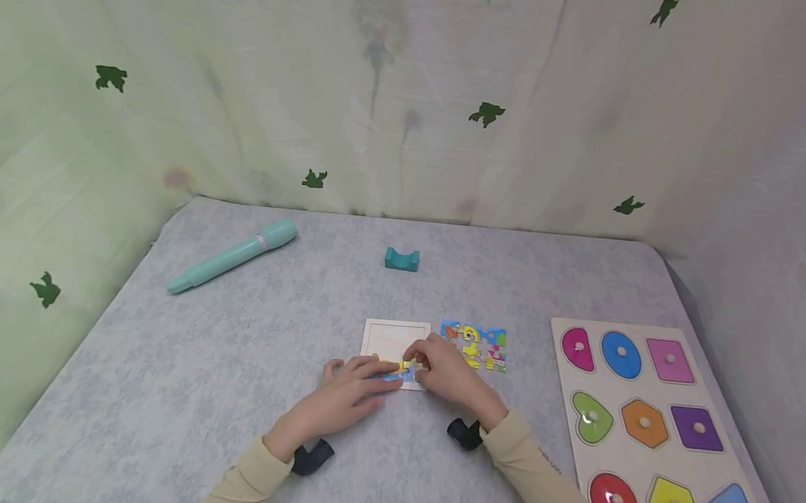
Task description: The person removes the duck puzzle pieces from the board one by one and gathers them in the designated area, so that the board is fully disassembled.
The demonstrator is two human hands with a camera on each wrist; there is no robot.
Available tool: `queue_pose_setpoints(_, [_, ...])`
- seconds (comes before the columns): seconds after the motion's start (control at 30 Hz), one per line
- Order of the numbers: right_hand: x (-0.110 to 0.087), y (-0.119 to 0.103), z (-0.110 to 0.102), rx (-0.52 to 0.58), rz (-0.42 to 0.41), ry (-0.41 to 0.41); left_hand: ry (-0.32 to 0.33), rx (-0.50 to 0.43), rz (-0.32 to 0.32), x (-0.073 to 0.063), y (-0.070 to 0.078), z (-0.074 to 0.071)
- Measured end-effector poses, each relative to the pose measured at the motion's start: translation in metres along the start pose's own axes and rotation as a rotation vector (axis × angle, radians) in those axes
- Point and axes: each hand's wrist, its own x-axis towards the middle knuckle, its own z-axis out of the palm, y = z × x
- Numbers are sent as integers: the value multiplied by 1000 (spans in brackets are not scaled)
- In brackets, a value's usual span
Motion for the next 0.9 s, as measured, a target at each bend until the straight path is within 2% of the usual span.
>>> queue_pose_setpoints(0.17, [0,-3,2,-35,-21,29,3,-12,4,0,0,0])
queue_pose_setpoints(0.47, [-5,5,-9,73,3,84,6,-6,2,-1,1,0])
queue_pose_setpoints(0.67, [-21,18,-29,115,68,96,7,-10,-6,-1,1,0])
queue_pose_setpoints(0.9, [-50,36,-51,80,168,114,15,-24,-3,-1,0,0])
